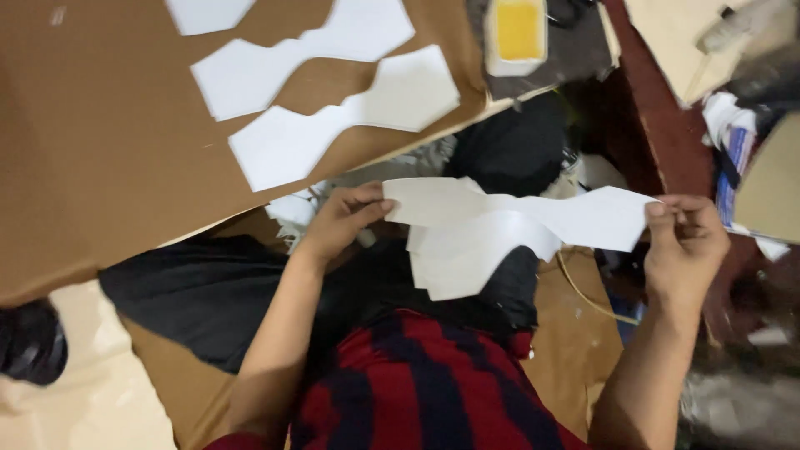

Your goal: Applying glue to pre-cut leather pieces and arranging them on a workspace

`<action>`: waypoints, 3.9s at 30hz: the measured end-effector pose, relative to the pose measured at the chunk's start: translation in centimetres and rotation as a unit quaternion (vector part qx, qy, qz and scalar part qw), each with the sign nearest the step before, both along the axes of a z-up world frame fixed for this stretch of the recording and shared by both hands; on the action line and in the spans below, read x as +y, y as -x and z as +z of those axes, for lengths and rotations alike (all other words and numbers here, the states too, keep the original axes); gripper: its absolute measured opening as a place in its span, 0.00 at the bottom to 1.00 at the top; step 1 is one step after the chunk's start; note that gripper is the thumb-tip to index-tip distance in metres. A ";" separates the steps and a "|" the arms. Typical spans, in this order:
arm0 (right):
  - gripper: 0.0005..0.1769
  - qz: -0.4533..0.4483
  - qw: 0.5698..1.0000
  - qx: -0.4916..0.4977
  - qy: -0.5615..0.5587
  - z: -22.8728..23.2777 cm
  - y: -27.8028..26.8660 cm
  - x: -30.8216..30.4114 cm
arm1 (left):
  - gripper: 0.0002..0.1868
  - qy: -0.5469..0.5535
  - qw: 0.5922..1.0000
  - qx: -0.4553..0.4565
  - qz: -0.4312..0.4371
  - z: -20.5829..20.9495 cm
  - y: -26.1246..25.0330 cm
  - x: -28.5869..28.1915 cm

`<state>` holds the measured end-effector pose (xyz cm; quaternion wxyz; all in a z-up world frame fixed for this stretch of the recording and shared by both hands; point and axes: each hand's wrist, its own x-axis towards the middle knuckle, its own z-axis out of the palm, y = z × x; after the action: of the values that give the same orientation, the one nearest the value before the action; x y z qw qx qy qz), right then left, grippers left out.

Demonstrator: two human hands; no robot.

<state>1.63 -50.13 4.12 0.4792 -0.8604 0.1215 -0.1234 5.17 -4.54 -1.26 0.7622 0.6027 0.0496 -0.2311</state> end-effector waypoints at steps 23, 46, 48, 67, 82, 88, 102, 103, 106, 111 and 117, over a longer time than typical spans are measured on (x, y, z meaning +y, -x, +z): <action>0.08 0.189 0.978 -0.003 0.090 -0.3 -13.0 15.2 | 0.12 -0.172 0.961 0.052 0.212 2.5 4.5 9.5; 0.11 0.079 0.993 -0.021 0.090 -5.7 -39.5 -0.9 | 0.12 -0.417 0.881 -0.165 0.151 -6.9 -40.0 -4.9; 0.09 0.072 0.991 0.000 0.112 -6.6 -39.1 -0.4 | 0.11 -0.479 0.850 -0.171 0.137 -6.0 -39.0 -5.9; 0.23 0.021 0.968 0.237 0.080 -5.1 -4.0 2.7 | 0.25 -0.310 0.922 -0.030 -0.232 -1.2 1.1 -5.2; 0.31 -0.039 0.973 0.227 -0.028 -11.7 1.3 -1.4 | 0.32 -0.243 0.967 0.069 0.024 -9.0 0.1 -6.1; 0.10 -0.012 0.989 0.145 -0.032 -7.1 1.8 -0.4 | 0.22 -0.184 0.979 0.071 0.058 -6.9 0.8 -3.6; 0.01 0.020 0.988 0.105 -0.115 -4.5 0.0 0.1 | 0.08 -0.144 0.987 -0.018 0.074 0.2 -0.7 -1.1; 0.01 0.021 0.988 0.098 -0.114 -4.3 -0.1 0.4 | 0.08 -0.143 0.987 -0.025 0.075 -0.2 -0.5 -1.1; 0.06 0.006 0.987 0.105 -0.124 -3.3 -1.3 1.1 | 0.11 -0.141 0.984 -0.079 0.076 0.2 -1.1 -1.4; 0.06 0.036 0.972 0.087 -0.214 -1.3 -4.7 0.8 | 0.10 -0.048 0.996 -0.023 0.078 4.1 -4.8 -1.5; 0.08 0.059 0.988 0.044 -0.137 0.3 -13.9 0.9 | 0.19 -0.086 0.993 -0.085 0.008 3.5 -14.8 0.4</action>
<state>15.52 -49.22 4.40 0.5933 -0.7969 0.1072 -0.0388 19.92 -4.15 2.27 0.7104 0.6834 0.0091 -0.1683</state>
